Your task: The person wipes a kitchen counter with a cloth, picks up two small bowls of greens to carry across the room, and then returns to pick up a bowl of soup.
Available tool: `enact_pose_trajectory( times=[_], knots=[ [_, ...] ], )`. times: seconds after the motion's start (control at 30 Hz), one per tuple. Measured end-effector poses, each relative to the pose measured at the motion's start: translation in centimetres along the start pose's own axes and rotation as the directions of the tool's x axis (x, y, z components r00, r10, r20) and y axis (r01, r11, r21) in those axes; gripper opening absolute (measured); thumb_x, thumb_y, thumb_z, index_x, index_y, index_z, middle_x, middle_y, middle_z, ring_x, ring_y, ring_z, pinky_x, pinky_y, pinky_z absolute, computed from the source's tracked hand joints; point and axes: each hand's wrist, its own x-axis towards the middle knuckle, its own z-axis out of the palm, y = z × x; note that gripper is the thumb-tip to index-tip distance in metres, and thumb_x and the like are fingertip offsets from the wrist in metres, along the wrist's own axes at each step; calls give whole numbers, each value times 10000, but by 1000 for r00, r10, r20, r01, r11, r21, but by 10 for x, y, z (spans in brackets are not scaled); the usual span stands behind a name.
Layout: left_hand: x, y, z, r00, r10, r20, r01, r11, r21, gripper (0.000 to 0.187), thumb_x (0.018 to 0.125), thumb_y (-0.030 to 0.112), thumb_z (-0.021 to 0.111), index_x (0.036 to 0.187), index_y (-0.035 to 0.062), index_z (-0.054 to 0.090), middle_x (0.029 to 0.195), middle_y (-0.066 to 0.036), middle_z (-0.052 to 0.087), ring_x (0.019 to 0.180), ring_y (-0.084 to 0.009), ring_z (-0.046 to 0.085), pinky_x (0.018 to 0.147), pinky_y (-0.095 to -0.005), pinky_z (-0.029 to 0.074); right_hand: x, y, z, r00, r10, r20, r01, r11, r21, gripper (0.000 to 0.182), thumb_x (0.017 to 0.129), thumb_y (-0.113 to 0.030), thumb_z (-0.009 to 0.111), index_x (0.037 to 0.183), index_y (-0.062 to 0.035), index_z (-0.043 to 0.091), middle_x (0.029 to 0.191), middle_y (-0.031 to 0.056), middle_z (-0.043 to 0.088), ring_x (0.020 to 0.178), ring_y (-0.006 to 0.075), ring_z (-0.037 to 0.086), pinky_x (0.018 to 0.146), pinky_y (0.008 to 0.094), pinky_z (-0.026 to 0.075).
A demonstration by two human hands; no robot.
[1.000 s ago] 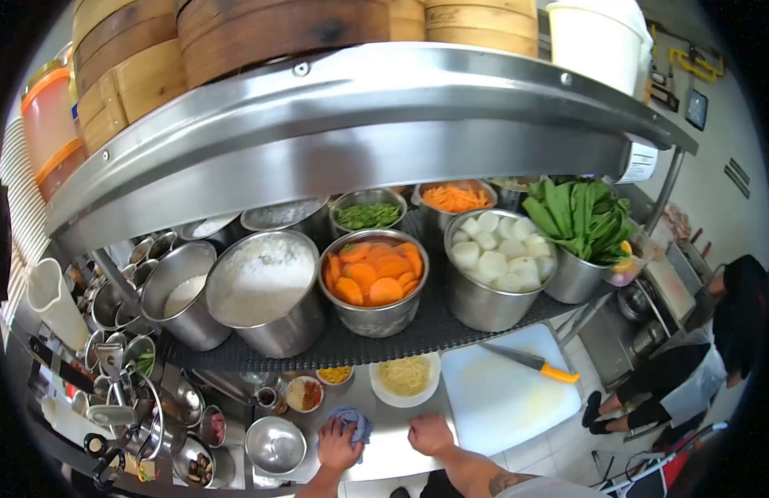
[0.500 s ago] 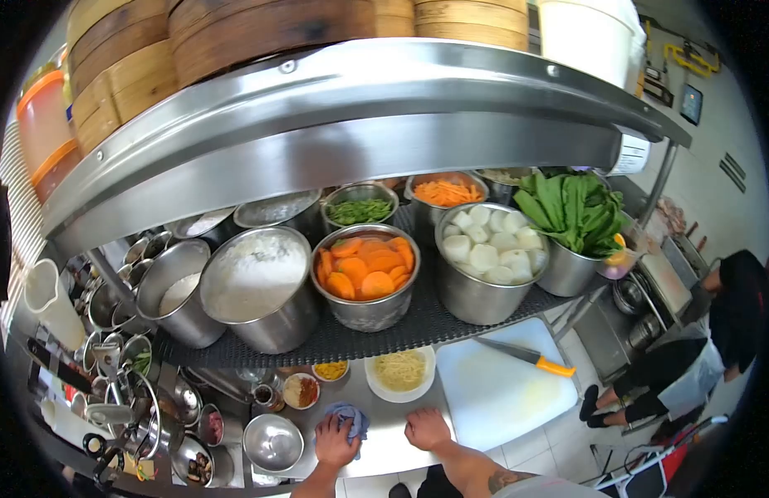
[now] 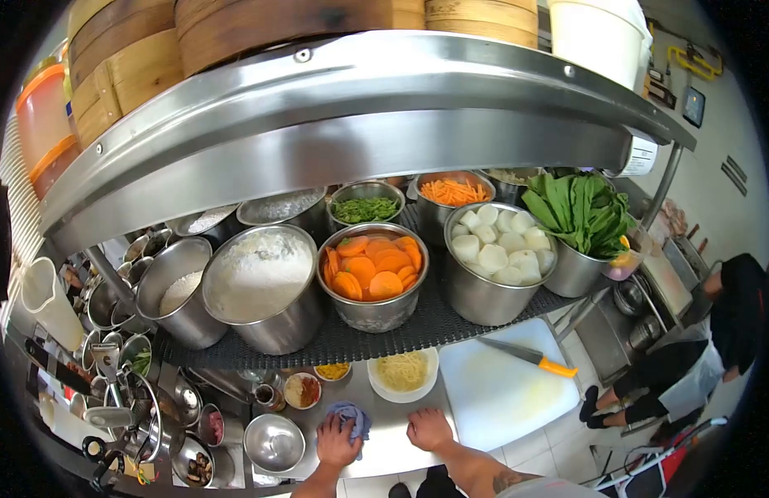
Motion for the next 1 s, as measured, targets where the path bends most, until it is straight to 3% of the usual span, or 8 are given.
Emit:
enact_pose_trajectory(
  times=[0.13, 0.33, 0.53, 0.8, 0.93, 1.0],
  knots=[
    [-2, -1, 4, 1000, 18, -20, -18, 1000, -18, 549, 792, 437, 655, 1280, 187, 676, 1391, -183, 574, 1381, -390, 444, 1107, -583, 338, -3, 2, 3, 999, -15, -43, 15, 1000, -5, 210, 860, -259, 575, 928, -93, 683, 944, 135, 685, 955, 331, 632, 886, 495, 456],
    [-2, 0, -1, 1000, -19, 16, 19, 1000, -16, 551, 793, 436, 659, 1285, 188, 674, 1393, -188, 572, 1381, -390, 442, 1114, -582, 333, 2, -1, -4, 999, -7, 52, 8, 1000, -9, 218, 861, -262, 572, 942, -90, 679, 946, 140, 683, 960, 335, 630, 886, 498, 453],
    [-3, 0, -3, 1000, 13, 28, -13, 1000, 9, 552, 795, 441, 659, 1288, 192, 674, 1408, -192, 562, 1384, -393, 440, 1117, -579, 330, -5, 4, 10, 997, -26, -67, 27, 999, 18, 200, 847, -273, 583, 881, -100, 677, 893, 140, 685, 908, 340, 630, 848, 497, 453],
    [-1, 0, 1, 999, 16, -36, -17, 1000, -10, 551, 782, 422, 671, 1283, 191, 674, 1401, -188, 565, 1365, -393, 458, 1101, -584, 344, -1, 5, 5, 999, -36, -19, 36, 999, 2, 207, 843, -274, 590, 908, -104, 687, 916, 133, 689, 925, 342, 634, 854, 496, 452],
    [-1, 1, 0, 1000, -10, 7, 10, 1000, -3, 534, 793, 413, 663, 1279, 192, 672, 1379, -177, 567, 1373, -381, 449, 1094, -584, 350, 1, 2, 3, 997, -52, -55, 52, 999, 6, 200, 842, -268, 588, 893, -102, 689, 911, 136, 693, 912, 346, 641, 848, 502, 458],
    [-1, 1, -1, 1000, -3, -9, 2, 1000, -13, 533, 791, 416, 665, 1275, 192, 672, 1383, -176, 564, 1373, -381, 447, 1095, -585, 349, 1, 2, 2, 1000, -22, -17, 21, 1000, -7, 203, 848, -263, 579, 904, -99, 684, 918, 131, 685, 957, 339, 641, 894, 494, 461]
  ],
)
